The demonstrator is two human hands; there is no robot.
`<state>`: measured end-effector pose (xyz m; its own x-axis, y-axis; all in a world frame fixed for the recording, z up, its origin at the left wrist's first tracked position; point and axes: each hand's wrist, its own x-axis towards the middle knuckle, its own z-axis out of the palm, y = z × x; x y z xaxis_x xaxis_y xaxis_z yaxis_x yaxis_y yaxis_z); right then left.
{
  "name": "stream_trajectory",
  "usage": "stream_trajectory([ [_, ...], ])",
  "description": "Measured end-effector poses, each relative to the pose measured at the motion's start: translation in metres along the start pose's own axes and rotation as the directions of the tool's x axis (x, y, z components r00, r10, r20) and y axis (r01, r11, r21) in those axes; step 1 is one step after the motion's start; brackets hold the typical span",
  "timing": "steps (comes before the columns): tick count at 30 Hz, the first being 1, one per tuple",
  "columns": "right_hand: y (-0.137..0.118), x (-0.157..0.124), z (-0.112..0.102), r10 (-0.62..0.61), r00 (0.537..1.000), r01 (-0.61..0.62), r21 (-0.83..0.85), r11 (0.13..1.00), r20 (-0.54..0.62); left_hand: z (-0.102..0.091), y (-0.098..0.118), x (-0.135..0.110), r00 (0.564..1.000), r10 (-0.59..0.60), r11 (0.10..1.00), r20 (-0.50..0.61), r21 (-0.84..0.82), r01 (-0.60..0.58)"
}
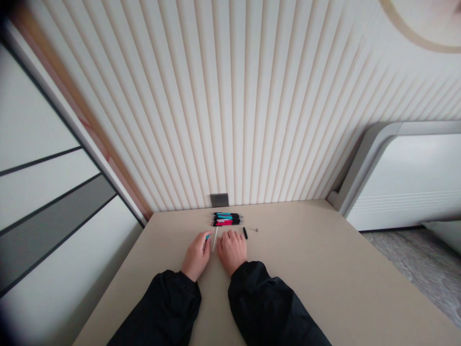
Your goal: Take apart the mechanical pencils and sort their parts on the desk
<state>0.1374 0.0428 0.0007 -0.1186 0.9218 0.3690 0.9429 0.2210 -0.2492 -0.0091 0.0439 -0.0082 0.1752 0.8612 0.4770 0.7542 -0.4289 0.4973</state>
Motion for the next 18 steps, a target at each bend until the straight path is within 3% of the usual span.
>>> stream_trajectory([
  [3, 0.023, 0.002, -0.010, 0.081, 0.994, -0.085, -0.051, 0.995, -0.078, -0.001, 0.002, 0.000, 0.997, -0.036, 0.990, 0.068, 0.136, 0.027],
  [6, 0.036, 0.003, -0.013, 0.133, 0.989, -0.138, -0.085, 0.987, -0.059, -0.002, 0.005, 0.000, 0.991, -0.051, 0.971, 0.121, 0.239, 0.020],
  [18, 0.015, 0.010, 0.006, 0.144, 0.990, -0.142, -0.071, 0.987, 0.013, 0.003, 0.011, 0.003, 0.964, -0.108, 0.910, 0.245, 0.414, -0.003],
])
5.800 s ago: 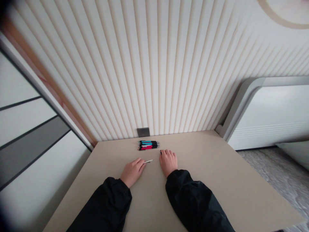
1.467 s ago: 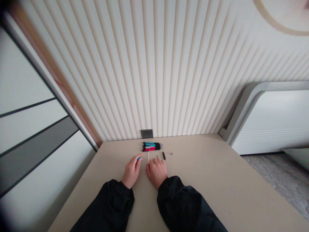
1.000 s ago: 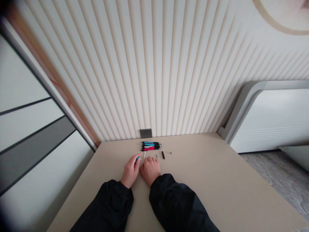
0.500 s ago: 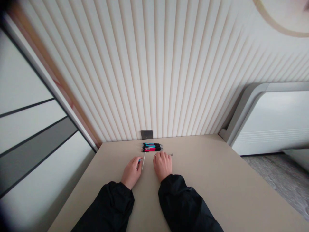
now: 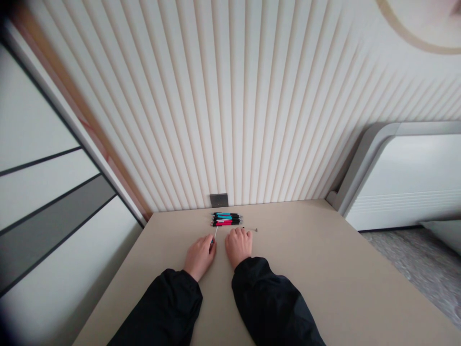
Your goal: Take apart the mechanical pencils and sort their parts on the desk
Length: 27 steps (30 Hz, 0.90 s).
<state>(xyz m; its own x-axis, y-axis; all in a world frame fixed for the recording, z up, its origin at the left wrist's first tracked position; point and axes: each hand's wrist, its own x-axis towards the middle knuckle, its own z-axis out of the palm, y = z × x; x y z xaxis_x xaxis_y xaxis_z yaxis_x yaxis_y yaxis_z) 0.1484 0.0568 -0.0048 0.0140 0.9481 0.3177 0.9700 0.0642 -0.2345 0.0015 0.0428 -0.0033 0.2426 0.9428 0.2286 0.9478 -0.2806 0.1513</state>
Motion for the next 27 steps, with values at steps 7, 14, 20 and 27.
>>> stream_trajectory([
  [7, -0.013, 0.003, 0.002, 0.014, 1.000, -0.014, 0.015, 1.000, 0.002, -0.003, 0.001, -0.002, 0.999, -0.009, 1.000, 0.036, -0.015, 0.010],
  [14, -0.010, 0.002, -0.001, 0.028, 1.000, -0.028, 0.014, 1.000, -0.008, -0.002, -0.001, -0.002, 0.998, -0.019, 0.999, 0.058, -0.029, 0.020],
  [20, 0.017, -0.008, -0.011, -0.012, 0.997, 0.013, 0.012, 1.000, -0.077, 0.005, -0.008, -0.003, 1.000, 0.029, 0.996, 0.011, -0.083, -0.028],
  [27, 0.056, -0.024, -0.016, -0.076, 0.990, 0.081, 0.045, 0.996, -0.116, 0.006, -0.008, -0.005, 0.998, 0.040, 0.991, -0.055, -0.123, -0.046],
])
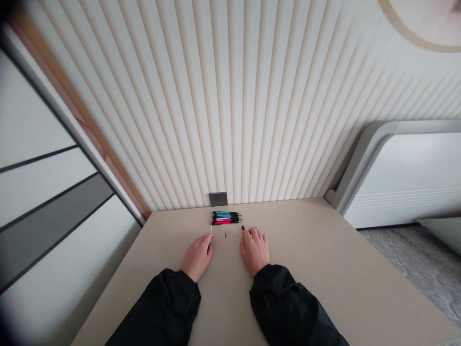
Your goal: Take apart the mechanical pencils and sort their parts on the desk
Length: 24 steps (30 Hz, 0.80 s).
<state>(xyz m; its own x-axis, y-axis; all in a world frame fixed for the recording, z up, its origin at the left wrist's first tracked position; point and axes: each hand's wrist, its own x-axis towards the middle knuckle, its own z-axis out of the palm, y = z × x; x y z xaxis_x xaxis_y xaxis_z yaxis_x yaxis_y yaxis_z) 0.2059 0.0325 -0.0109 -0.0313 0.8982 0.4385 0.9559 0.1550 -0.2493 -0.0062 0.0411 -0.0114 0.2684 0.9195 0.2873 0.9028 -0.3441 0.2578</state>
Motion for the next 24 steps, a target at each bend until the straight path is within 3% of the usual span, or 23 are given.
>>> stream_trajectory([
  [3, -0.004, -0.002, -0.002, -0.064, 0.998, 0.065, 0.110, 0.992, -0.014, -0.005, 0.002, 0.000, 0.998, -0.009, 0.998, -0.054, -0.068, 0.005],
  [6, -0.019, -0.004, -0.006, -0.156, 0.988, 0.156, 0.246, 0.957, -0.022, -0.012, 0.006, -0.002, 0.988, 0.032, 0.955, -0.151, -0.287, -0.075],
  [9, -0.034, -0.009, -0.011, -0.243, 0.970, 0.233, 0.363, 0.902, -0.016, -0.015, 0.012, -0.008, 0.975, 0.037, 0.822, -0.218, -0.548, -0.154],
  [12, -0.044, -0.016, -0.014, -0.323, 0.946, 0.281, 0.460, 0.842, 0.015, -0.015, 0.021, -0.014, 0.972, -0.100, 0.642, -0.214, -0.760, -0.102],
  [15, -0.049, -0.022, -0.013, -0.351, 0.935, 0.270, 0.543, 0.795, 0.048, -0.013, 0.030, -0.016, 0.964, -0.210, 0.471, -0.163, -0.881, -0.046],
  [17, -0.050, -0.023, -0.012, -0.326, 0.943, 0.221, 0.603, 0.767, 0.070, -0.012, 0.034, -0.015, 0.962, -0.235, 0.408, -0.140, -0.912, -0.034],
  [21, -0.045, -0.021, -0.010, -0.200, 0.976, 0.072, 0.724, 0.686, 0.092, -0.011, 0.032, -0.012, 0.967, -0.225, 0.417, -0.117, -0.909, -0.013],
  [24, -0.035, -0.016, -0.007, -0.027, 0.995, -0.060, 0.807, 0.588, 0.093, -0.011, 0.028, -0.009, 0.970, -0.223, 0.556, -0.093, -0.830, 0.048],
])
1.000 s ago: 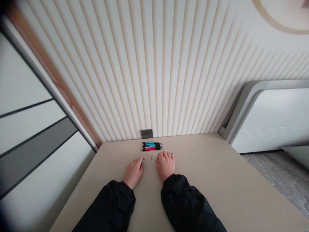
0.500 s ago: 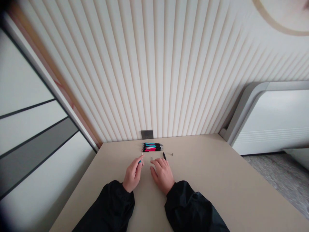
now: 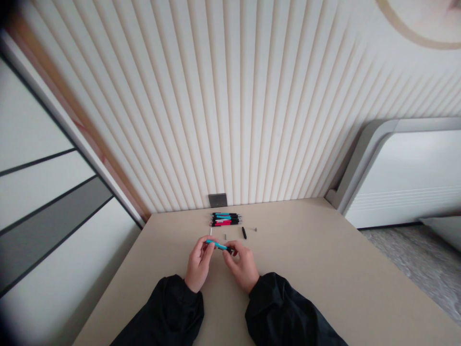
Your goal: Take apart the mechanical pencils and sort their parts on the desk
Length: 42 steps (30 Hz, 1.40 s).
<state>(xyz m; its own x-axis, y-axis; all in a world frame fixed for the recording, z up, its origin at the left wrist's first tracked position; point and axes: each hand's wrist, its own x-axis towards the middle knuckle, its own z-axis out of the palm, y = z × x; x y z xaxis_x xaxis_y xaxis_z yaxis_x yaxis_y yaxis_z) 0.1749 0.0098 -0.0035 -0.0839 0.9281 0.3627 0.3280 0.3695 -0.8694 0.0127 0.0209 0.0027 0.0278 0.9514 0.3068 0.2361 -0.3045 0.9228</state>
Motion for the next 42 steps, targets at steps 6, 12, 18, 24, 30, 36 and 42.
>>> stream_trajectory([
  [6, 0.015, 0.009, -0.006, 0.146, 0.981, -0.102, 0.306, 0.946, -0.127, 0.005, -0.004, 0.002, 0.974, 0.098, 0.933, 0.206, 0.322, -0.161],
  [12, 0.015, 0.007, -0.003, 0.124, 0.983, -0.098, 0.190, 0.977, -0.132, 0.011, -0.010, -0.001, 0.929, 0.110, 0.853, 0.354, 0.445, -0.271],
  [18, 0.013, 0.007, -0.003, 0.111, 0.980, -0.096, 0.096, 0.991, -0.163, 0.013, -0.016, -0.001, 0.923, 0.087, 0.869, 0.374, 0.424, -0.254],
  [24, 0.009, 0.008, -0.011, 0.074, 0.962, -0.052, 0.088, 0.995, -0.264, 0.014, -0.015, -0.002, 0.941, 0.045, 0.886, 0.335, 0.422, -0.192],
  [30, 0.012, 0.010, -0.018, 0.085, 0.929, -0.039, 0.131, 0.991, -0.361, 0.011, -0.016, -0.002, 0.971, 0.077, 0.886, 0.226, 0.431, -0.171],
  [36, 0.017, 0.006, -0.015, 0.081, 0.964, -0.070, 0.050, 0.996, -0.254, -0.022, -0.019, 0.011, 0.979, 0.148, 0.736, 0.139, 0.646, -0.203],
  [42, 0.012, 0.000, -0.009, 0.033, 0.995, -0.040, -0.071, 0.997, -0.091, -0.067, -0.028, 0.025, 0.999, 0.009, 0.558, 0.032, 0.829, -0.031],
])
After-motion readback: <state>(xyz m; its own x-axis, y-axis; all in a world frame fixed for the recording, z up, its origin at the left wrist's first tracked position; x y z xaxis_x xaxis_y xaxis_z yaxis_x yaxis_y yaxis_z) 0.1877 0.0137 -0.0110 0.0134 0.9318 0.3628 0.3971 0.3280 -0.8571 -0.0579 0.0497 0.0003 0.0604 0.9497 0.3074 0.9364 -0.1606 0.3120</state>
